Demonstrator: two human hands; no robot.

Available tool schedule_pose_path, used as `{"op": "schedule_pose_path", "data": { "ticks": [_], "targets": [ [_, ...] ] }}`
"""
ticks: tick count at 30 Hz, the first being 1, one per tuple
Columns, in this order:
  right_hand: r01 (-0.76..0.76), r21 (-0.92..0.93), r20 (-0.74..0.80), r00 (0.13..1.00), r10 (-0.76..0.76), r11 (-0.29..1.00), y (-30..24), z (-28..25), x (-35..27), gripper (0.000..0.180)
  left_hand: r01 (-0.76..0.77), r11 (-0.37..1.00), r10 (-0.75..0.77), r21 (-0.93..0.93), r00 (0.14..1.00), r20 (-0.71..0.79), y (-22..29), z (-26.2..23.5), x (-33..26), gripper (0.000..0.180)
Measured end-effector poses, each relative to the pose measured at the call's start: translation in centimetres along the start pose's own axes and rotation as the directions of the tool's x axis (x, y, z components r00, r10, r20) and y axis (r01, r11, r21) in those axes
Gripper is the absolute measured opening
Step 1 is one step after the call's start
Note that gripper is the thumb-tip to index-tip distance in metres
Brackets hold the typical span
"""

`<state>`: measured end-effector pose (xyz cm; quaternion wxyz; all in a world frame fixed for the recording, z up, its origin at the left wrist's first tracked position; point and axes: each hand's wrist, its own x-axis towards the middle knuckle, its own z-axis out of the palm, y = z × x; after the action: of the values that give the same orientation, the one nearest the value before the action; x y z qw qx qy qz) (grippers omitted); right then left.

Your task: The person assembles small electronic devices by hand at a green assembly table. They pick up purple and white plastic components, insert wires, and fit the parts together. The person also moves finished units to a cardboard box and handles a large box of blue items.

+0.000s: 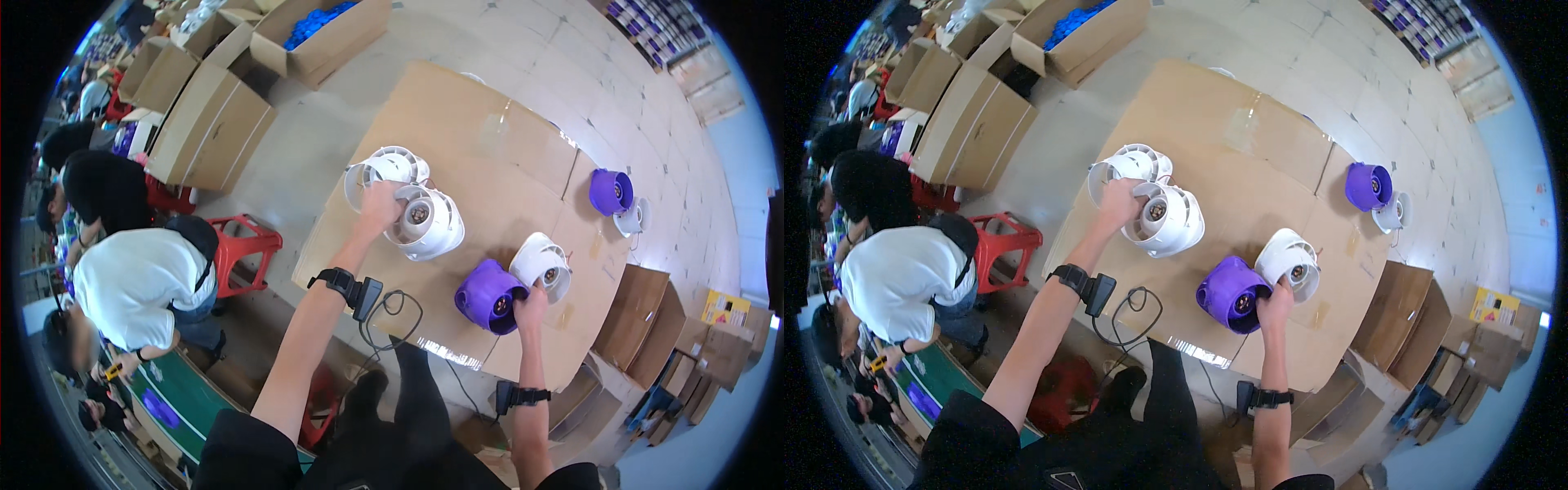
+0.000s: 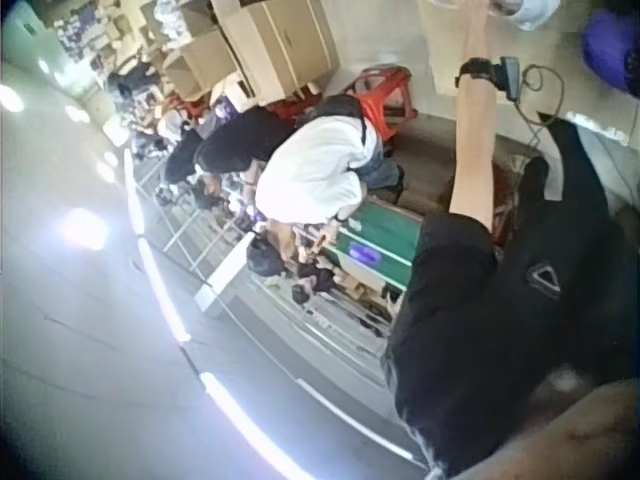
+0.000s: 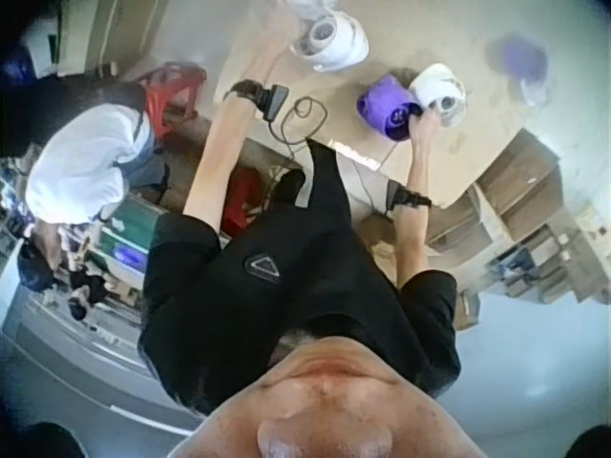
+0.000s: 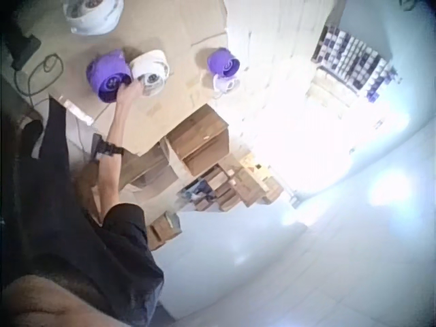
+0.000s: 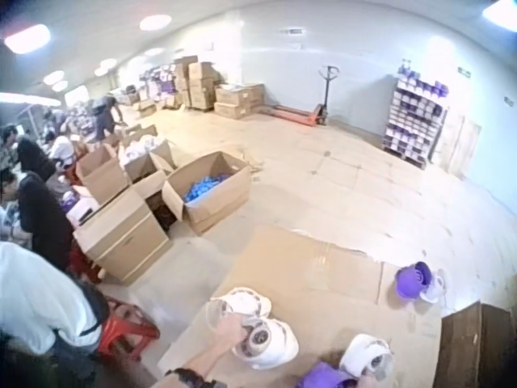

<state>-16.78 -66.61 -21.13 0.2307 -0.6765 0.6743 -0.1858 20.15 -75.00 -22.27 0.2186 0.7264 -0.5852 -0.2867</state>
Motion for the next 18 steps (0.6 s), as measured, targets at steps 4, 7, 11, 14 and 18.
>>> {"op": "schedule_pose_path", "data": {
  "ticks": [4, 7, 11, 14, 18],
  "targets": [
    [-0.025, -0.082, 0.096, 0.995, 0.033, 0.996, -0.9, -0.1, -0.9, 0.043, 0.021, 0.985, -0.049, -0.168, 0.985, -0.163, -1.1, -2.0, -2.2, 0.024],
    [0.009, -0.229, 0.141, 0.990, 0.024, 0.973, 2.2, 0.3, -2.1, 0.053, -0.135, 0.912, -0.040, -0.387, 0.910, -0.413, -1.9, -3.4, -4.2, 0.027],
    [0.236, -0.169, 0.168, 0.964, -0.207, 0.957, 0.9, -0.7, -3.6, 0.057, 0.122, 0.808, -0.309, -0.576, 0.921, -0.239, -1.1, -9.1, -12.3, 0.019],
    [0.373, 0.107, 0.291, 0.874, -0.388, 0.921, -7.1, -2.4, -3.8, 0.044, 0.169, 0.757, -0.445, -0.632, 0.841, -0.308, -0.2, -14.4, -22.6, 0.023],
    [0.626, 0.309, 0.411, 0.591, -0.694, 0.716, -14.2, -3.1, -4.2, 0.028, -0.045, 0.750, -0.464, -0.660, 0.677, -0.572, 1.0, -17.2, -38.2, 0.039]
  ]
}}
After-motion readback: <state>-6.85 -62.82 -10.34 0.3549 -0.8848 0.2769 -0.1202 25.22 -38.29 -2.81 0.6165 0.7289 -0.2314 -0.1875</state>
